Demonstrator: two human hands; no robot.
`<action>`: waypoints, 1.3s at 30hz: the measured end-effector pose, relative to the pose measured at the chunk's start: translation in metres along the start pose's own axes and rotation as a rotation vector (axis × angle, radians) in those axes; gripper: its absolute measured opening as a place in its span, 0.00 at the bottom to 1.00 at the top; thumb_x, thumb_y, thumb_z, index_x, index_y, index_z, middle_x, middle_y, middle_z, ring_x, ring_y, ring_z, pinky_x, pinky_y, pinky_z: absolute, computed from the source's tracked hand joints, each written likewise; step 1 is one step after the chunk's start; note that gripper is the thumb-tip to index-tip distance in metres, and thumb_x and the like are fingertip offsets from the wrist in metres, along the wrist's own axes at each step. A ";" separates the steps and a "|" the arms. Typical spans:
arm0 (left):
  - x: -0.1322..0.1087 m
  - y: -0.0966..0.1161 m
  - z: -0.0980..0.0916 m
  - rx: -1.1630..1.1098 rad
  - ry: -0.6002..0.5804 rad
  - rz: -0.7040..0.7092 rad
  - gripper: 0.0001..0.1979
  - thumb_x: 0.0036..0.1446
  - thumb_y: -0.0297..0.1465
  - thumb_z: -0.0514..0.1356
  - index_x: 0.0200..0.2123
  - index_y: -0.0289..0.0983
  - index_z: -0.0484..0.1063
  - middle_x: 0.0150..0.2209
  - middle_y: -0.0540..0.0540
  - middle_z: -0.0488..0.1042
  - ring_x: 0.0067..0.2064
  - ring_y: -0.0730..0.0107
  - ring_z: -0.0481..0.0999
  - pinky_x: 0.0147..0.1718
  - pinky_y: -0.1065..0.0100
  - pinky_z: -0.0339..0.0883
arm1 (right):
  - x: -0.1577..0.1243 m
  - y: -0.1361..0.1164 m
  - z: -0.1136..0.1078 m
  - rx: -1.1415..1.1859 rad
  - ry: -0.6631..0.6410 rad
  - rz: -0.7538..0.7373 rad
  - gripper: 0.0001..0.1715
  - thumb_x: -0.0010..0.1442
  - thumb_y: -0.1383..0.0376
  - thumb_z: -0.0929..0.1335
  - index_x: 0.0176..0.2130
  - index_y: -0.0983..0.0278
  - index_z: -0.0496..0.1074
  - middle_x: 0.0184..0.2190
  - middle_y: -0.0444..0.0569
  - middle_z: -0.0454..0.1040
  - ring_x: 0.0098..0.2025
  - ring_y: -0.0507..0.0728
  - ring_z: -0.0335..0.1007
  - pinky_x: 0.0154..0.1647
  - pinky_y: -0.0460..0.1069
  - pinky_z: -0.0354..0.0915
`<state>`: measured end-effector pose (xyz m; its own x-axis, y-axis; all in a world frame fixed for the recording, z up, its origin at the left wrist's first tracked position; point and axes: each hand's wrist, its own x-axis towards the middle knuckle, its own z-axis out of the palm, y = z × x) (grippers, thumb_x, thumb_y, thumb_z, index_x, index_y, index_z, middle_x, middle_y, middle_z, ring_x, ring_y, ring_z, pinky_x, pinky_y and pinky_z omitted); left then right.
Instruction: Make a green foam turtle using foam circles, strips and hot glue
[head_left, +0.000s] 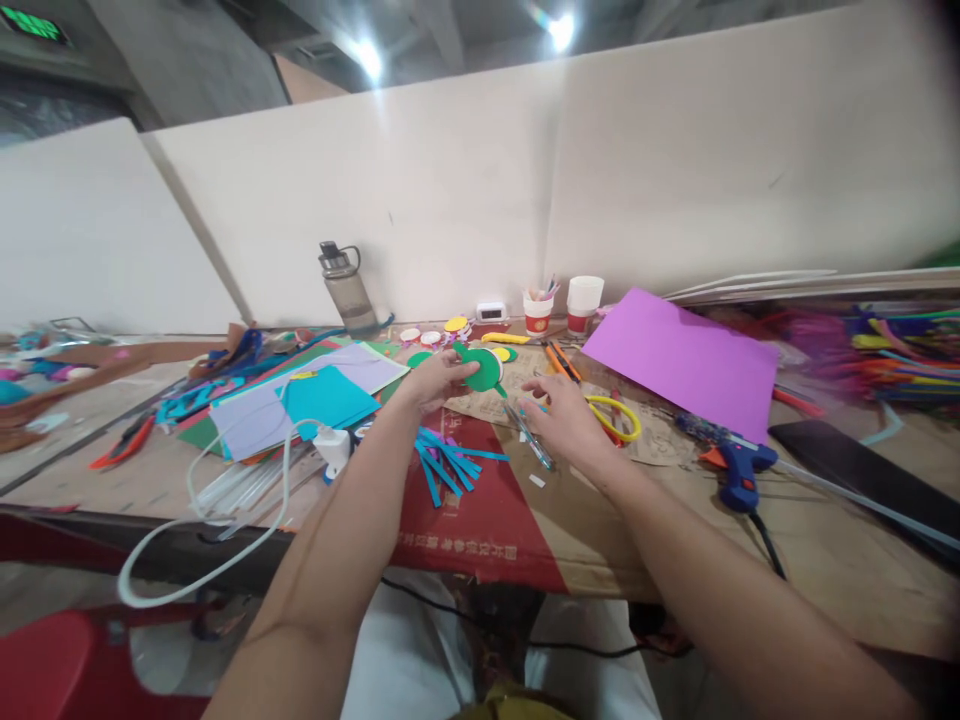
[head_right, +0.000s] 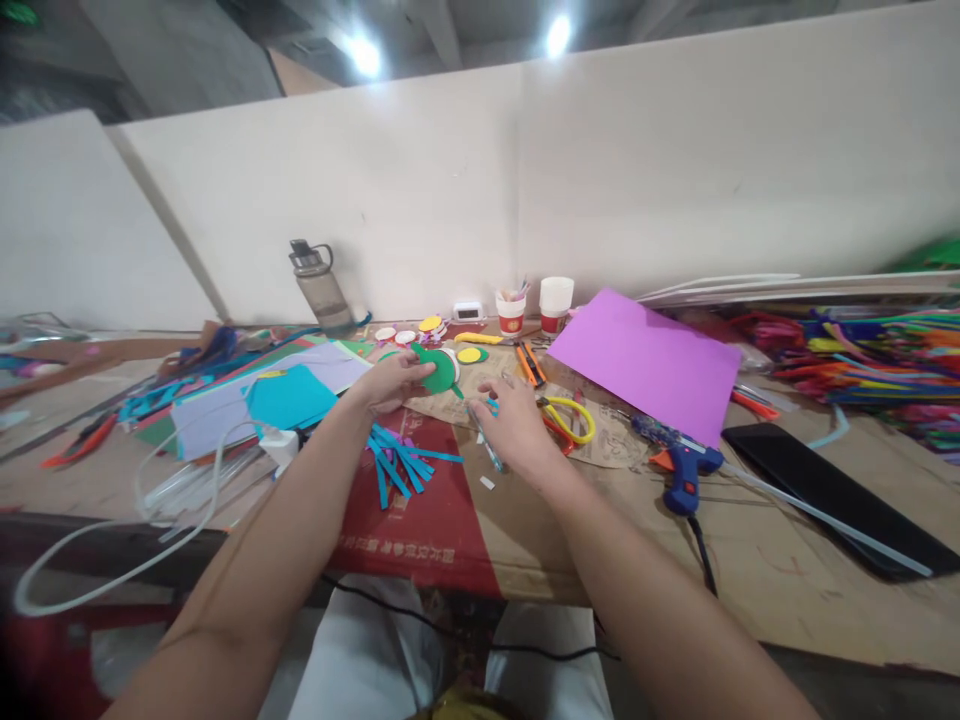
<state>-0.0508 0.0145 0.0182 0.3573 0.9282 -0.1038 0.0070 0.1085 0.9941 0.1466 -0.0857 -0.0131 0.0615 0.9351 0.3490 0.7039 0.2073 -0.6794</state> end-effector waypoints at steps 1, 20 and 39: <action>0.001 -0.001 0.001 -0.039 -0.001 0.012 0.24 0.32 0.37 0.77 0.31 0.35 0.72 0.31 0.47 0.76 0.31 0.72 0.75 0.29 0.71 0.67 | 0.000 0.000 0.000 0.044 0.012 0.012 0.17 0.60 0.60 0.66 0.45 0.66 0.76 0.42 0.54 0.75 0.44 0.58 0.68 0.50 0.54 0.62; -0.010 -0.015 0.047 -0.118 -0.168 0.220 0.23 0.35 0.38 0.76 0.34 0.33 0.77 0.34 0.46 0.79 0.36 0.69 0.76 0.39 0.68 0.68 | 0.002 0.000 -0.003 0.256 0.063 -0.033 0.12 0.57 0.59 0.67 0.37 0.65 0.75 0.32 0.46 0.76 0.32 0.54 0.66 0.36 0.49 0.63; 0.000 -0.018 0.035 -0.230 0.063 0.150 0.26 0.35 0.39 0.75 0.37 0.37 0.73 0.33 0.51 0.75 0.29 0.76 0.73 0.18 0.78 0.61 | -0.021 -0.045 -0.048 0.135 0.072 -0.122 0.09 0.61 0.63 0.66 0.39 0.63 0.75 0.36 0.46 0.77 0.35 0.52 0.70 0.37 0.46 0.64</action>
<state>-0.0186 0.0003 0.0011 0.2800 0.9594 0.0348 -0.2567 0.0399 0.9657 0.1481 -0.1281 0.0415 0.0351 0.8787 0.4761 0.6081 0.3592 -0.7079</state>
